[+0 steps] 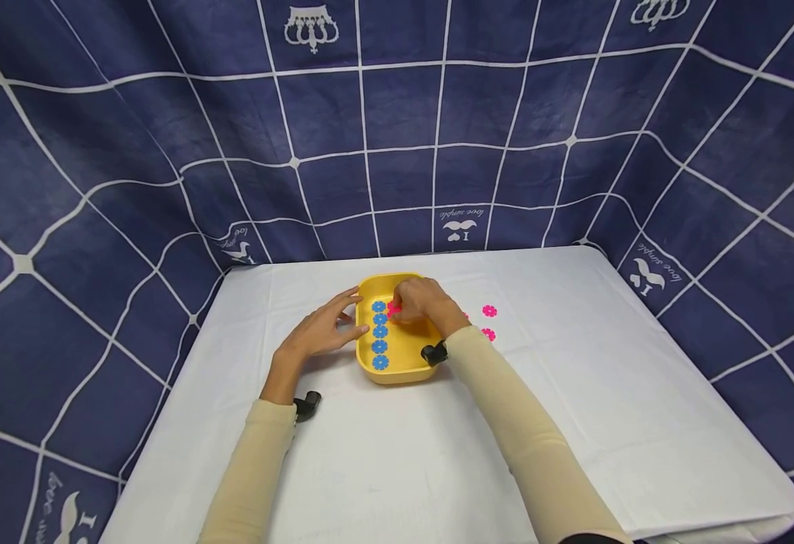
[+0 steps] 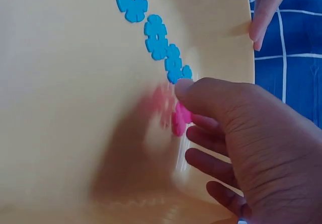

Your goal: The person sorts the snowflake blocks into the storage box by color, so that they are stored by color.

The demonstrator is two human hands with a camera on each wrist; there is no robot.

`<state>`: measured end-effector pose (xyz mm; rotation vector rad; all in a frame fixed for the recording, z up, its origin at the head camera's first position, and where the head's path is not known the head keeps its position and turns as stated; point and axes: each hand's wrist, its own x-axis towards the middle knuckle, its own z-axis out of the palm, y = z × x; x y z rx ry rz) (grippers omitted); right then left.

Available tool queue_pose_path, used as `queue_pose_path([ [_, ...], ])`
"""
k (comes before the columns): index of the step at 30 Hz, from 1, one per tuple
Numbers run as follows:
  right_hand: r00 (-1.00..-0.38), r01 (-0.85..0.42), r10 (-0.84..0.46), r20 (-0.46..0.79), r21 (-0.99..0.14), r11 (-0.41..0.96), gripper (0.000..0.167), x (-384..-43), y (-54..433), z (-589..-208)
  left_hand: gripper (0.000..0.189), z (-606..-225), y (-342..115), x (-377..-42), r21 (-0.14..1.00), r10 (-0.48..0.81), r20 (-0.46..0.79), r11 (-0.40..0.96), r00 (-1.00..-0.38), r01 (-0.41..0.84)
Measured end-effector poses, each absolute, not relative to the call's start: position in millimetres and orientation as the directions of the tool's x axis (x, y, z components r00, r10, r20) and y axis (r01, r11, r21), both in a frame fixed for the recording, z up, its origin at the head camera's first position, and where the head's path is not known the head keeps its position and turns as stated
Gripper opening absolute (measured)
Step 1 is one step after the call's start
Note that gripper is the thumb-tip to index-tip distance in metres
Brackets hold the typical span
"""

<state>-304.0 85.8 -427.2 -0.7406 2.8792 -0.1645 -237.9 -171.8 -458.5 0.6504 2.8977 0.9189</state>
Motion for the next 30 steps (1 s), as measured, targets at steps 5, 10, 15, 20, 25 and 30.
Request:
queue_pose_path([
  [5,-0.858,-0.471,-0.490,-0.152,-0.143,0.870,0.037,-303.1,84.8,-429.0,0.079,-458.6,-172.0,-238.4,0.549,0.403,0.094,0.742,-0.910,0.385],
  [10,-0.854,-0.490,-0.501,-0.140,-0.102,0.865,0.033,-302.1,84.6,-430.5,0.082,-458.4,-171.5,-238.4,0.554,0.403,0.096,0.738,-0.910,0.385],
  [15,-0.853,-0.497,-0.505,-0.132,-0.092,0.863,0.032,-301.8,84.0,-431.7,0.084,-458.8,-172.1,-238.3,0.558,0.403,0.103,0.734,-0.909,0.388],
  [20,-0.855,-0.493,-0.501,-0.137,-0.091,0.865,0.032,-301.9,83.5,-431.6,0.083,-458.0,-172.6,-238.6,0.560,0.405,0.105,0.730,-0.908,0.391],
  [25,-0.854,-0.495,-0.504,-0.134,-0.091,0.864,0.032,-301.8,83.5,-431.6,0.083,-457.4,-172.0,-238.5,0.557,0.404,0.099,0.735,-0.909,0.387],
  [30,-0.859,-0.482,-0.492,-0.140,-0.102,0.870,0.034,-302.2,83.3,-432.9,0.083,-456.6,-171.6,-236.8,0.551,0.407,0.095,0.739,-0.909,0.388],
])
